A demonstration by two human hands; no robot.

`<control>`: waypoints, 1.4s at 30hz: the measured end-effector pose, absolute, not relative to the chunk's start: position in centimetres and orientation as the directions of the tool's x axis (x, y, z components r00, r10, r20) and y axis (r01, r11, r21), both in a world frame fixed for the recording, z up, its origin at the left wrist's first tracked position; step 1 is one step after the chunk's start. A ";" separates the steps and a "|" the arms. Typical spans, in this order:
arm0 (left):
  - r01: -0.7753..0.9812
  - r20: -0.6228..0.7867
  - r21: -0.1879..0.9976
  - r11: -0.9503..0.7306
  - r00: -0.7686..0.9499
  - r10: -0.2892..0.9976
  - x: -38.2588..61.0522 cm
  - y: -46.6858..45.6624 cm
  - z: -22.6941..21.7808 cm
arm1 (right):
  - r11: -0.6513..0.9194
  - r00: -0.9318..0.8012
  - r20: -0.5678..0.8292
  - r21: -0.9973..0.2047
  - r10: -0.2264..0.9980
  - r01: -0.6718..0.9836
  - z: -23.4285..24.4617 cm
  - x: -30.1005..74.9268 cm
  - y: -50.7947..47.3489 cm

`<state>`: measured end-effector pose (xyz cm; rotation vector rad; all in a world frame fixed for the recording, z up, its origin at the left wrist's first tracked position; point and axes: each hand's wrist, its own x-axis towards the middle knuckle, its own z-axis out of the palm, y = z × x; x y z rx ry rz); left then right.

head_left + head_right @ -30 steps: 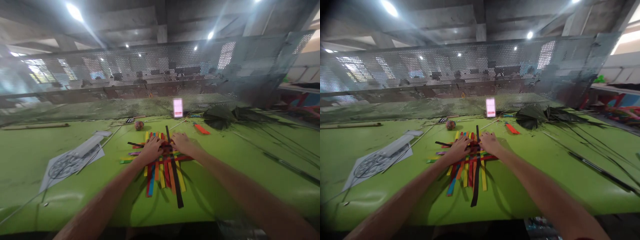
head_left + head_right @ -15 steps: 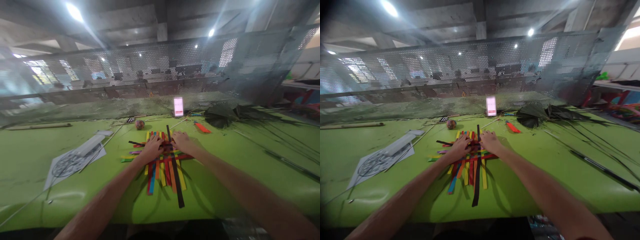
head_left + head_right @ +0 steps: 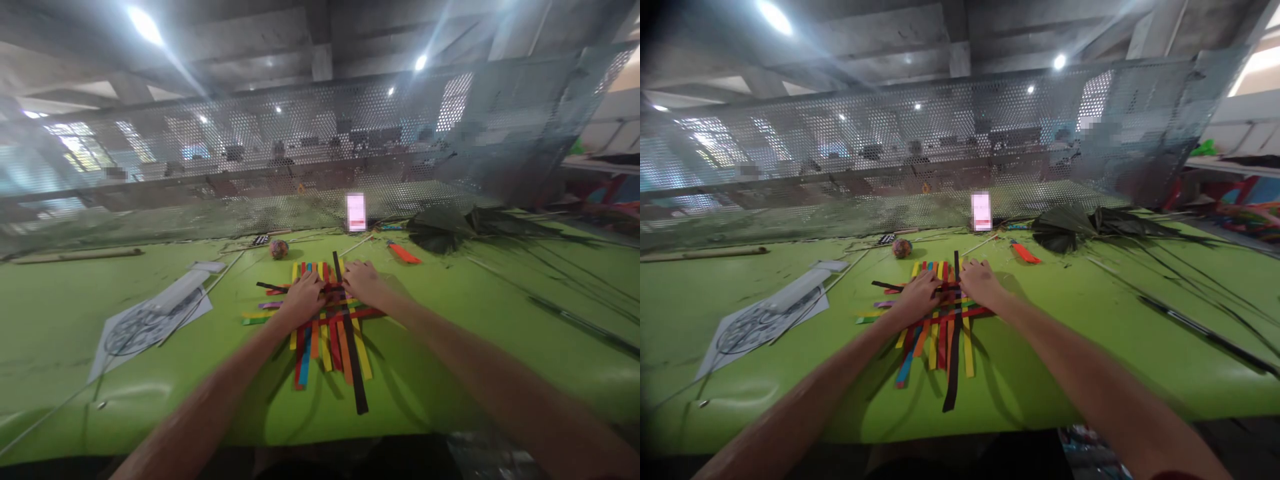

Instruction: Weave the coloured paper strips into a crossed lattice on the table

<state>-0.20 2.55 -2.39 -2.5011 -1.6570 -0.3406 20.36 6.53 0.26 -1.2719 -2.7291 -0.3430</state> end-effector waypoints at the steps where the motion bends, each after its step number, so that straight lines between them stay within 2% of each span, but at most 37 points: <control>1: 0.920 0.248 0.018 -0.390 0.374 0.893 -0.2 2.5 -2.4 | 0.623 -0.645 0.193 0.166 0.740 0.764 0.3 20.3 6.6; 13: 0.904 0.308 0.002 -0.428 0.407 0.860 -0.5 2.6 -2.5 | 0.650 -0.675 0.156 0.186 0.721 0.737 -0.3 20.2 7.5; 19: 0.834 0.431 0.142 -0.533 0.433 0.792 -1.7 3.5 -2.3 | 0.707 -0.733 0.175 0.193 0.658 0.681 1.1 20.3 7.0; 26: 0.760 0.458 0.362 -0.539 0.359 0.814 -4.3 3.4 -1.0 | 0.700 -0.700 0.256 0.107 0.667 0.706 3.4 21.3 7.1; 30: 0.752 0.460 0.420 -0.508 0.307 0.833 -5.7 3.5 -0.5 | 0.651 -0.630 0.320 0.049 0.708 0.757 3.8 22.8 8.2; 36: 0.719 0.398 0.486 -0.497 0.324 0.858 -7.0 2.9 0.3 | 0.591 -0.517 0.358 -0.134 0.777 0.796 3.5 24.5 9.8; 39: 0.731 0.384 0.444 -0.518 0.368 0.847 -6.3 2.7 0.3 | 0.586 -0.523 0.318 -0.146 0.791 0.797 3.2 24.3 9.6; 42: 0.784 0.378 0.287 -0.551 0.435 0.817 -4.3 2.9 -0.2 | 0.591 -0.556 0.231 -0.126 0.798 0.796 2.7 23.4 9.1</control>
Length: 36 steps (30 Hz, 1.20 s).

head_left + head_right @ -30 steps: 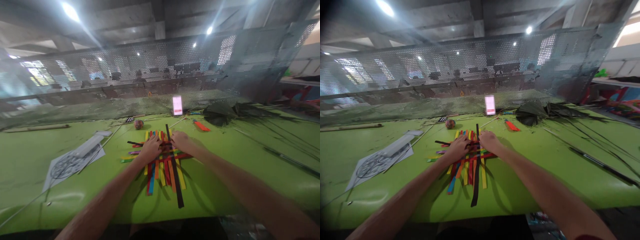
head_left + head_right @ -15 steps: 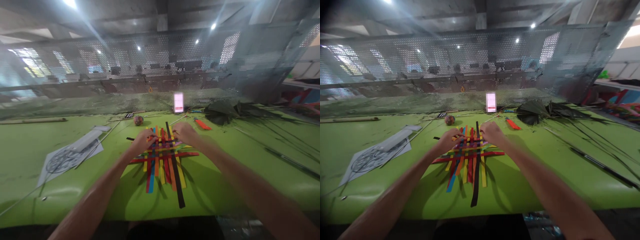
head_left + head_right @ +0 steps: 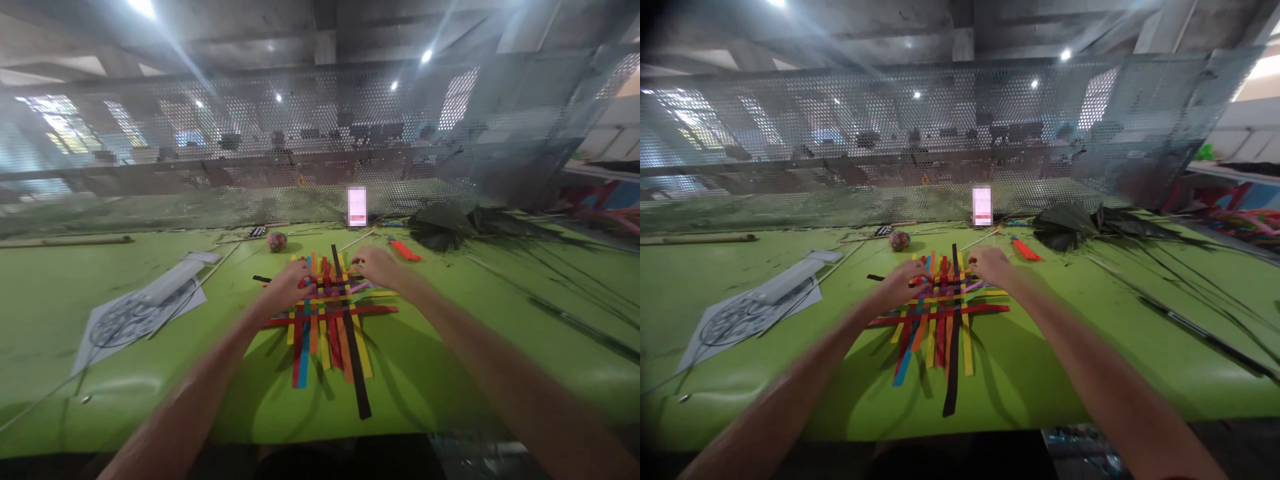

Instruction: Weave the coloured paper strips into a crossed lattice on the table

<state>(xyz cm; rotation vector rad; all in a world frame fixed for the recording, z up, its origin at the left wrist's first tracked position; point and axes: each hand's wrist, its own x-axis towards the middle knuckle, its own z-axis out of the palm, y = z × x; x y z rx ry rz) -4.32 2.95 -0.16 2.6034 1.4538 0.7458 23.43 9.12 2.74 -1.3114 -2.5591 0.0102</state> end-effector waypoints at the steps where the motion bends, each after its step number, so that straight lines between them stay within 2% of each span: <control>1: 0.806 0.365 0.232 -0.545 0.447 0.817 -3.5 3.1 -0.3 | 0.586 -0.559 0.199 -0.112 0.805 0.803 2.6 23.1 9.0; 5: 0.879 0.312 0.087 -0.470 0.424 0.850 -1.3 3.1 -1.0 | 0.545 -0.532 0.135 -0.091 0.836 0.834 2.2 22.5 8.8; 9: 0.913 0.256 0.038 -0.407 0.384 0.887 -1.0 2.8 -1.5 | 0.580 -0.561 0.155 -0.131 0.813 0.804 1.9 22.9 9.3; 21: 0.922 0.255 0.063 -0.382 0.355 0.900 -1.0 3.0 -2.0 | 0.598 -0.564 0.201 -0.224 0.801 0.770 1.1 23.1 10.1; 36: 0.920 0.281 0.101 -0.380 0.340 0.898 -1.2 3.0 -2.3 | 0.603 -0.581 0.162 -0.213 0.798 0.769 0.9 23.4 10.2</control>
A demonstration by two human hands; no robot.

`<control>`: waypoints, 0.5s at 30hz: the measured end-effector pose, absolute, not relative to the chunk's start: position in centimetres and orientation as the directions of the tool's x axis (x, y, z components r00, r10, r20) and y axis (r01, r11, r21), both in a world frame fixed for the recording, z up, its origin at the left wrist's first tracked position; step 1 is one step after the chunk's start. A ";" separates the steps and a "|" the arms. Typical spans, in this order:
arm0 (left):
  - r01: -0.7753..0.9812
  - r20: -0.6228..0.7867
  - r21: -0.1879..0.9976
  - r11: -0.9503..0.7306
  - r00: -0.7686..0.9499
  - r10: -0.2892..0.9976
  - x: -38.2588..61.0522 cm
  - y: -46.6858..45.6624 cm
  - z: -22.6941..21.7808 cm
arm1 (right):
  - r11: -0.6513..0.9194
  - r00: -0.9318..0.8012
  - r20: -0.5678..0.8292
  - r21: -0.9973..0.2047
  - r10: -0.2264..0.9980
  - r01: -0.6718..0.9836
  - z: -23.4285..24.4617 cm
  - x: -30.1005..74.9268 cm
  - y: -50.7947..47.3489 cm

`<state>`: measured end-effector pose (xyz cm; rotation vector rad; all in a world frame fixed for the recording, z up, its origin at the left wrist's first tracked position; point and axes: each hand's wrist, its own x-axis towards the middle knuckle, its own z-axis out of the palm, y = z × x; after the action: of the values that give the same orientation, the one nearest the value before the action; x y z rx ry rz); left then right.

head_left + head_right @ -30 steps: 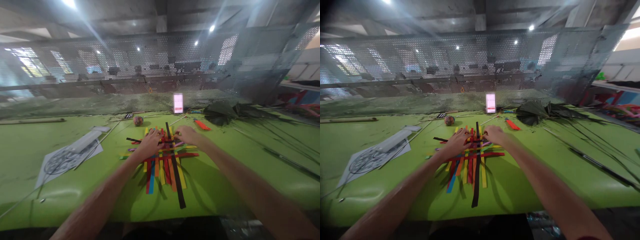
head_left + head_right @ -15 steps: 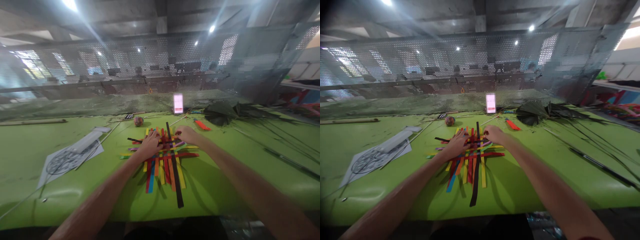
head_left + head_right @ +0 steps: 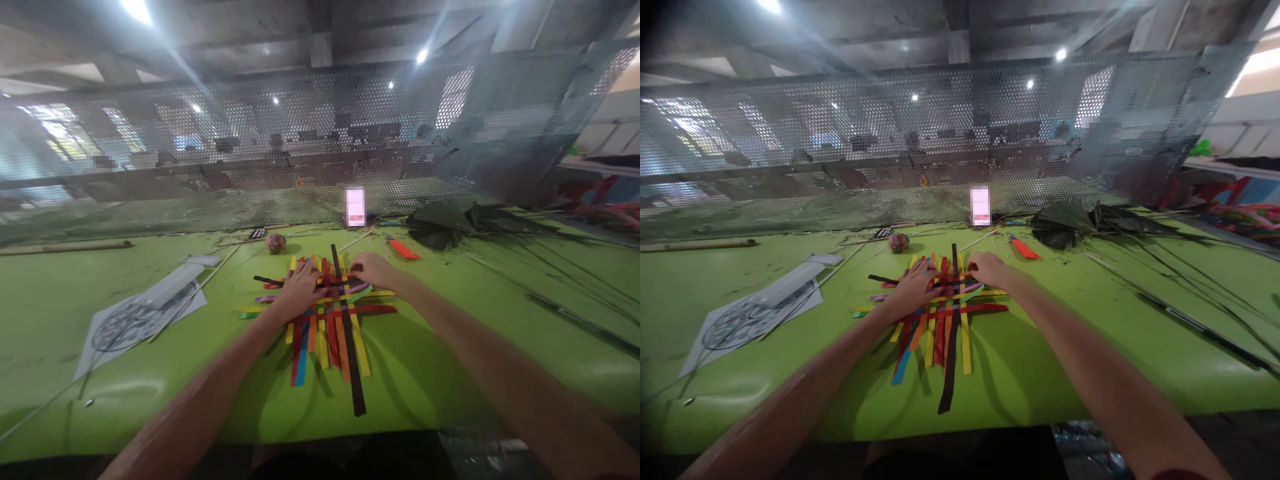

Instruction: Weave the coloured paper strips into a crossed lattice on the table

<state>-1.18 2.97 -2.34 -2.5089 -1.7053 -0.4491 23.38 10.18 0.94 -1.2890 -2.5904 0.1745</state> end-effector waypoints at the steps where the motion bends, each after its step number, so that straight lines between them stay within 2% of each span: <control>1: 0.920 0.279 0.101 -0.378 0.338 0.899 -1.2 2.9 -2.3 | 0.604 -0.581 0.166 -0.213 0.797 0.768 0.9 23.4 10.2; 8: 0.916 0.261 0.078 -0.394 0.362 0.895 -1.1 2.7 -2.1 | 0.611 -0.583 0.182 -0.220 0.792 0.761 0.9 23.5 10.0; 15: 0.910 0.263 0.077 -0.408 0.377 0.888 -1.0 2.5 -1.8 | 0.586 -0.564 0.162 -0.276 0.810 0.762 1.0 23.4 9.9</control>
<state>-0.97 2.48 -1.84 -2.5383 -1.6616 -0.4054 23.38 9.95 1.04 -1.2932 -2.5469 0.2531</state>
